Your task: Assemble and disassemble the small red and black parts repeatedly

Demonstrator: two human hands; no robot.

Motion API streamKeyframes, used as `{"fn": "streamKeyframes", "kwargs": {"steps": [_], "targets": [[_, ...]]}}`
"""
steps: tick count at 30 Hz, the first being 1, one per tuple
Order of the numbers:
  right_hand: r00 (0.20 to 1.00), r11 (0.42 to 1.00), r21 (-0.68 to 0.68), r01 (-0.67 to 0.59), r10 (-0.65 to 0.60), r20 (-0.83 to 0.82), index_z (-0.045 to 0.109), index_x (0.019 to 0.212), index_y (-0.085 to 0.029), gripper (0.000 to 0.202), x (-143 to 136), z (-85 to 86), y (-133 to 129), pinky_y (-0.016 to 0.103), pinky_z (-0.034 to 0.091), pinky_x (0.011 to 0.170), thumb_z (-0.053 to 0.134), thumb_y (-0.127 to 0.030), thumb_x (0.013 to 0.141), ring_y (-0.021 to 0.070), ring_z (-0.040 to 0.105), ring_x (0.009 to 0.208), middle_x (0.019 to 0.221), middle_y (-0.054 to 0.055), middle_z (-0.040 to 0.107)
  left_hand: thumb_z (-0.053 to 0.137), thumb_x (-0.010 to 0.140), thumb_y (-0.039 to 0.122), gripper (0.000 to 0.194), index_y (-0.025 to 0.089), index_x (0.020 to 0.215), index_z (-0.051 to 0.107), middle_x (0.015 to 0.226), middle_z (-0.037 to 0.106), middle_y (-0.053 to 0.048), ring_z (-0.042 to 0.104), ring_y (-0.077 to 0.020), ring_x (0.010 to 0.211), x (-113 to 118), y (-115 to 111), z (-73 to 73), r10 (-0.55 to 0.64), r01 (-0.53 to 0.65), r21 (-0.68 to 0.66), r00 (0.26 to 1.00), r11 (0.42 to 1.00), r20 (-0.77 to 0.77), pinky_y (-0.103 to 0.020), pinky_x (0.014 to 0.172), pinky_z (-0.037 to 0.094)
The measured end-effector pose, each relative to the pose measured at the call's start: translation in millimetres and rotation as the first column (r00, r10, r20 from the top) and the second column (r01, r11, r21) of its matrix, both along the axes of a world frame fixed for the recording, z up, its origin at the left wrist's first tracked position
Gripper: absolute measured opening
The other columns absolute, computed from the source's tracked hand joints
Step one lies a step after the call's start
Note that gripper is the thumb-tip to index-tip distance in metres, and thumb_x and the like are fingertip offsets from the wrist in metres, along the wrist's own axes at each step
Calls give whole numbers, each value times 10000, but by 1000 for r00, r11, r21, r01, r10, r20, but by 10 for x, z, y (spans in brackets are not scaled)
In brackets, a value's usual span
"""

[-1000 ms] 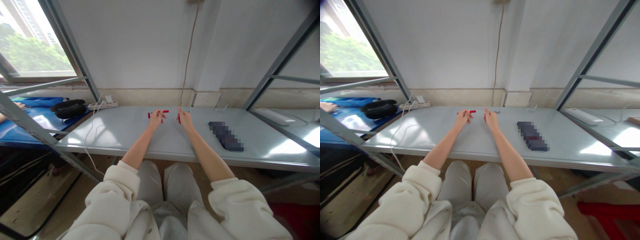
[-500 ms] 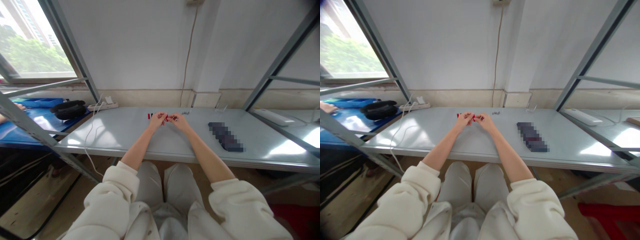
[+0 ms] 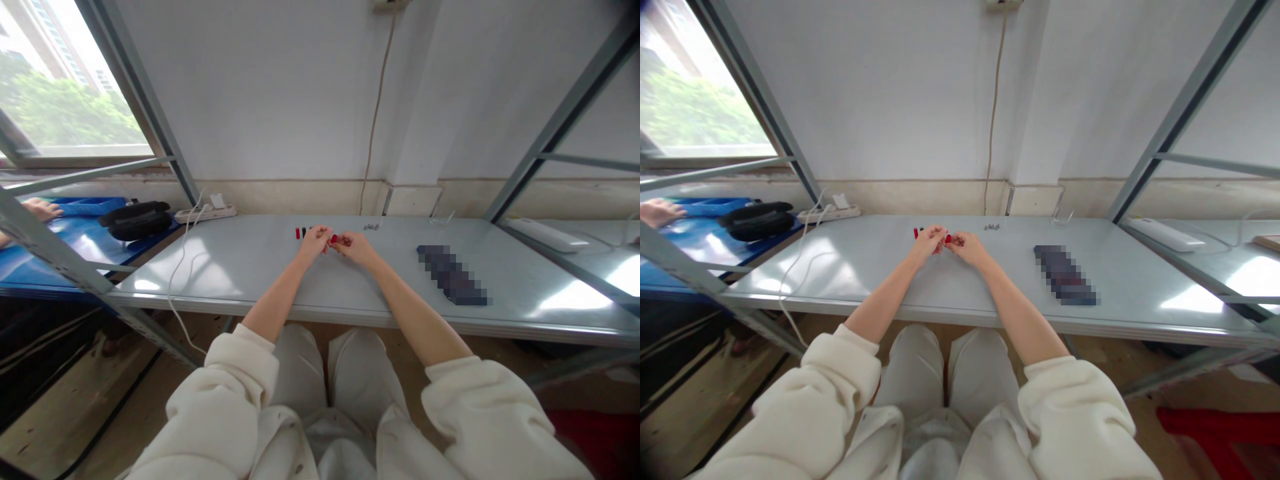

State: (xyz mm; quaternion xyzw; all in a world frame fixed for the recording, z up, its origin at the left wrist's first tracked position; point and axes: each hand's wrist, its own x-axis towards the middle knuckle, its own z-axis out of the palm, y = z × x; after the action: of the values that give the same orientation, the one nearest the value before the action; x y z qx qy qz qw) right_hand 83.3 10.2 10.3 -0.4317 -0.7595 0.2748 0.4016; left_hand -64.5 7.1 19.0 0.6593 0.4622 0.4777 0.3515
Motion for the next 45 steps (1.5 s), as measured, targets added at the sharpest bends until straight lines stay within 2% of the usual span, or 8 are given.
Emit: {"fn": "streamKeyframes", "kwargs": {"steps": [2, 4, 5, 11, 17, 25, 35, 45], "targets": [[996, 997, 10, 80, -80, 45, 567, 681, -158, 219, 35, 0, 70, 226, 380, 519, 567, -378, 684, 98, 472, 503, 544, -18, 545, 448, 835, 317, 180, 173, 855, 554, 621, 578, -2, 512, -96, 521, 6, -10, -38, 118, -85, 152, 969, 985, -219, -211, 523, 391], [980, 984, 24, 176, -177, 88, 568, 670, -151, 188, 95, 6, 174, 228, 376, 528, 571, -339, 684, 101, 475, 510, 539, -15, 546, 439, 836, 307, 176, 194, 870, 569, 668, 606, -22, 558, -137, 628, 13, -38, -68, 197, -74, 294, 889, 953, -414, -246, 618, 414], [968, 975, 24, 221, -223, 113, 572, 671, -147, 173, 130, 9, 232, 230, 377, 533, 573, -320, 684, 105, 482, 516, 544, -9, 553, 426, 840, 301, 183, 200, 878, 575, 683, 614, -30, 571, -153, 660, 16, -55, -76, 207, -45, 325, 851, 945, -483, -258, 641, 415], [859, 916, 98, 388, -399, 322, 604, 669, -143, 94, 285, -4, 537, 238, 403, 623, 579, -231, 694, 138, 554, 644, 661, 42, 624, 392, 849, 288, 231, 188, 906, 593, 746, 642, -58, 592, -181, 732, 20, -126, -42, 166, 75, 303, 702, 950, -692, -271, 675, 419], [812, 898, 104, 428, -432, 392, 639, 756, -149, 115, 304, -23, 722, 244, 417, 678, 569, -235, 727, 166, 592, 747, 803, 87, 667, 368, 857, 277, 261, 180, 934, 598, 771, 650, -57, 589, -172, 743, 23, -138, -21, 122, 130, 273, 662, 953, -739, -268, 687, 421], [776, 899, 136, 416, -430, 461, 653, 779, -160, 133, 313, -43, 869, 255, 424, 696, 582, -261, 730, 171, 593, 770, 820, 80, 663, 376, 846, 275, 256, 183, 893, 610, 752, 646, -55, 585, -183, 721, 33, -120, -49, 114, 160, 293, 671, 943, -732, -273, 654, 410], [739, 910, 152, 387, -404, 539, 660, 810, -160, 155, 334, -14, 943, 266, 425, 711, 599, -284, 741, 185, 587, 821, 859, 90, 658, 390, 841, 280, 255, 180, 901, 617, 766, 646, -61, 582, -181, 744, 48, -152, -17, 106, 150, 274, 668, 950, -736, -272, 677, 412], [702, 894, 145, 424, -426, 570, 653, 835, -158, 161, 344, -2, 981, 274, 428, 730, 590, -277, 747, 191, 586, 861, 916, 103, 653, 388, 839, 278, 254, 189, 905, 616, 768, 645, -51, 578, -171, 725, 44, -126, -49, 98, 168, 276, 664, 946, -741, -265, 659, 411]]}}
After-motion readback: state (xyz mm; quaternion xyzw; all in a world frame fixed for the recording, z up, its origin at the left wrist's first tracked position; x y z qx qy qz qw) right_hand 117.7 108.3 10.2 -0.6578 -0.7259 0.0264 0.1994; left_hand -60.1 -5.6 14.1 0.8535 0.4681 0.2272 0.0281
